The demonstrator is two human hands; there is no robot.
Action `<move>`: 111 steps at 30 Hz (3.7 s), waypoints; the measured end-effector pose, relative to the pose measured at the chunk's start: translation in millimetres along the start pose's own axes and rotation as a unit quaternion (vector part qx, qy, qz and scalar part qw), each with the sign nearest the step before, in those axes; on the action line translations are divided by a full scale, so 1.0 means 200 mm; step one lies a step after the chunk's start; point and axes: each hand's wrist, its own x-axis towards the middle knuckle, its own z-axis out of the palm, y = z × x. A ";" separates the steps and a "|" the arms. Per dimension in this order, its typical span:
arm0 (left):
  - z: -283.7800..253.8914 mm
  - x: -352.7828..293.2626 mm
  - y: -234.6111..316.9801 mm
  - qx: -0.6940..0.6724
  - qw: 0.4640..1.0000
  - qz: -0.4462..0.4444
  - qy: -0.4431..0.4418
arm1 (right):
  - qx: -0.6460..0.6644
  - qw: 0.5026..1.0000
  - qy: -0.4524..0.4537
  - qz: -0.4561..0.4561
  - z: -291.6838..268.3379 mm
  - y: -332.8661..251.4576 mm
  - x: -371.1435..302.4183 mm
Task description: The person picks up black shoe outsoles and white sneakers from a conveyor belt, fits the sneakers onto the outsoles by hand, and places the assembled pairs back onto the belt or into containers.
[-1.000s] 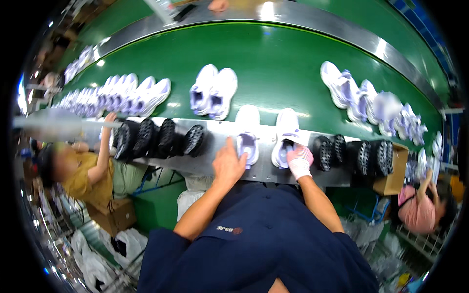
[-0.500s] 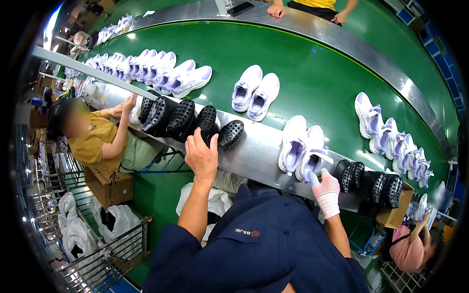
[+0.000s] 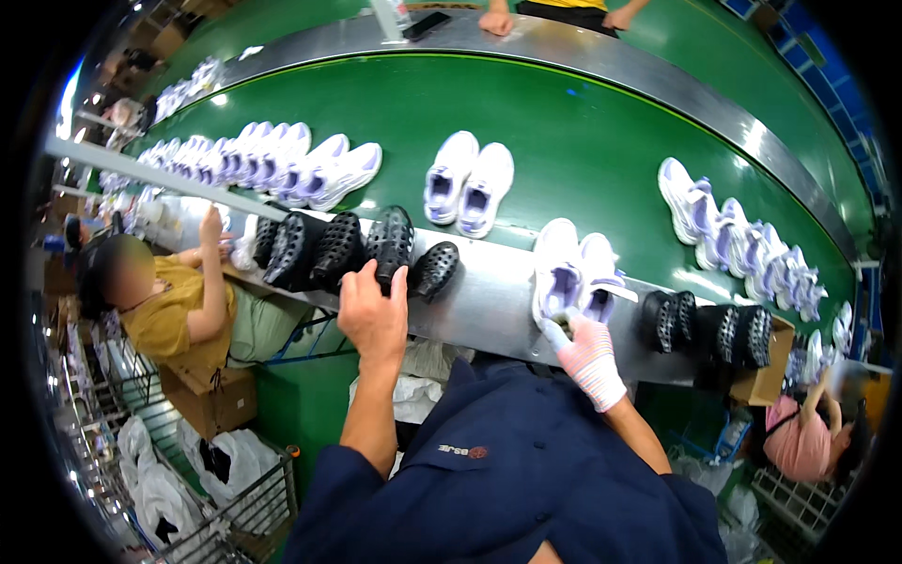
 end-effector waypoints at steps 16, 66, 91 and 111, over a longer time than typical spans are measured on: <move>0.51 -0.28 0.63 -0.532 0.684 -0.094 -0.490 | 0.216 0.976 -0.016 -0.010 -0.03 0.09 -0.08; 0.91 -0.43 0.77 -0.051 0.882 0.070 -0.463 | -0.060 0.938 0.118 0.321 0.03 0.56 0.14; 1.28 -0.05 1.02 -0.002 0.828 0.433 -0.356 | 0.155 0.972 0.068 0.164 -0.11 0.76 -0.13; 1.75 -0.38 2.63 -0.014 0.748 0.423 -0.512 | 0.102 0.866 0.343 0.348 -0.15 1.06 -0.96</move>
